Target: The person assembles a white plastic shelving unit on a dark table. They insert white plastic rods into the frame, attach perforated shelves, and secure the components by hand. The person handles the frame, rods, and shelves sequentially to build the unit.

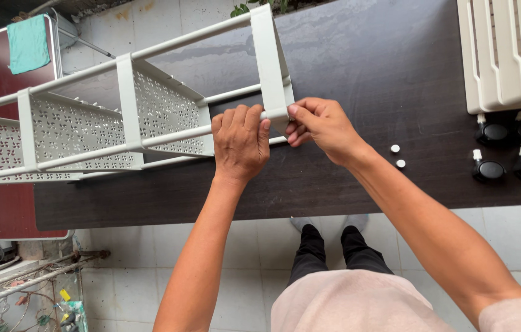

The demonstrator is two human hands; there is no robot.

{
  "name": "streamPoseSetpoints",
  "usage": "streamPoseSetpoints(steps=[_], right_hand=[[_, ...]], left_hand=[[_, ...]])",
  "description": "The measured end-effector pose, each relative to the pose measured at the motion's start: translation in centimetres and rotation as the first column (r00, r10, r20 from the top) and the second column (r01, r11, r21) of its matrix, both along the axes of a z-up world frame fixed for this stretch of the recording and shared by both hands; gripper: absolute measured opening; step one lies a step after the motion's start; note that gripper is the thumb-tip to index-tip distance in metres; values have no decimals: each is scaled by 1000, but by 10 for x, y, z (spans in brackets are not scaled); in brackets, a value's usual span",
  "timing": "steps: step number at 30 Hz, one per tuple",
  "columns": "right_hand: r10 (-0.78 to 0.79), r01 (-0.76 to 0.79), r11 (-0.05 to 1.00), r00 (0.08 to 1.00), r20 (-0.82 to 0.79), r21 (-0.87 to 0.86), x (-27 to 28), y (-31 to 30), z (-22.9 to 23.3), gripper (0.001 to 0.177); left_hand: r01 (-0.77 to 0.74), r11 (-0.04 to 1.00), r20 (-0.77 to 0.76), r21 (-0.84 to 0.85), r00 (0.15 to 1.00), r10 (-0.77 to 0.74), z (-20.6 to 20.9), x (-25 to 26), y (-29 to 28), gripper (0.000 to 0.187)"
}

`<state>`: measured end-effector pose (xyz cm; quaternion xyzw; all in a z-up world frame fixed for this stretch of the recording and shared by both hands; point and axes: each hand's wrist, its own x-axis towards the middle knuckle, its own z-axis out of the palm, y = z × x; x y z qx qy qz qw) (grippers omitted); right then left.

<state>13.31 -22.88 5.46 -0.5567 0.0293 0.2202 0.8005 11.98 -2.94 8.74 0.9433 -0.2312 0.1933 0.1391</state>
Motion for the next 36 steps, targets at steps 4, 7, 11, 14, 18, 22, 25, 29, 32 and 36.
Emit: streamPoseSetpoints(steps=[4, 7, 11, 14, 18, 22, 25, 29, 32, 36], right_hand=[[-69, 70, 996, 997, -16, 58, -7, -7, -9, 26], [-110, 113, 993, 992, -59, 43, -14, -28, -19, 28], [-195, 195, 981, 976, -95, -14, -31, -70, -46, 27], [-249, 244, 967, 966, -69, -77, -50, -104, -71, 26], [-289, 284, 954, 956, -44, -96, -67, -141, -99, 24], [-333, 332, 942, 943, -19, -40, -84, -165, -109, 27], [-361, 360, 928, 933, 9, -98, -88, -176, -110, 26], [-378, 425, 856, 903, 204, -295, -96, -185, -113, 21], [-291, 467, 663, 881, 374, -585, -102, -192, -121, 21], [-229, 469, 590, 878, 421, -658, -112, -200, -147, 23]], left_hand=[[-12, 1000, -30, 15, 999, 13, -1, -3, 1, 25], [-5, 1000, -28, 13, 1000, 5, 0, -1, 0, 24], [1, 999, -32, 35, 999, 0, 0, -1, 1, 24], [-7, 999, -47, 53, 999, 9, -3, -1, 2, 23], [-15, 996, -101, 84, 995, 24, -4, 0, 3, 22], [-6, 998, -99, 67, 995, 12, -1, -1, 3, 24], [-27, 999, -80, 19, 996, 29, 3, -5, -3, 30], [-71, 995, 4, -67, 997, 72, 8, -10, -17, 41], [-45, 996, 44, -73, 998, 49, 7, -12, -31, 44], [-59, 998, 58, 38, 997, 57, 7, -1, -43, 48]])
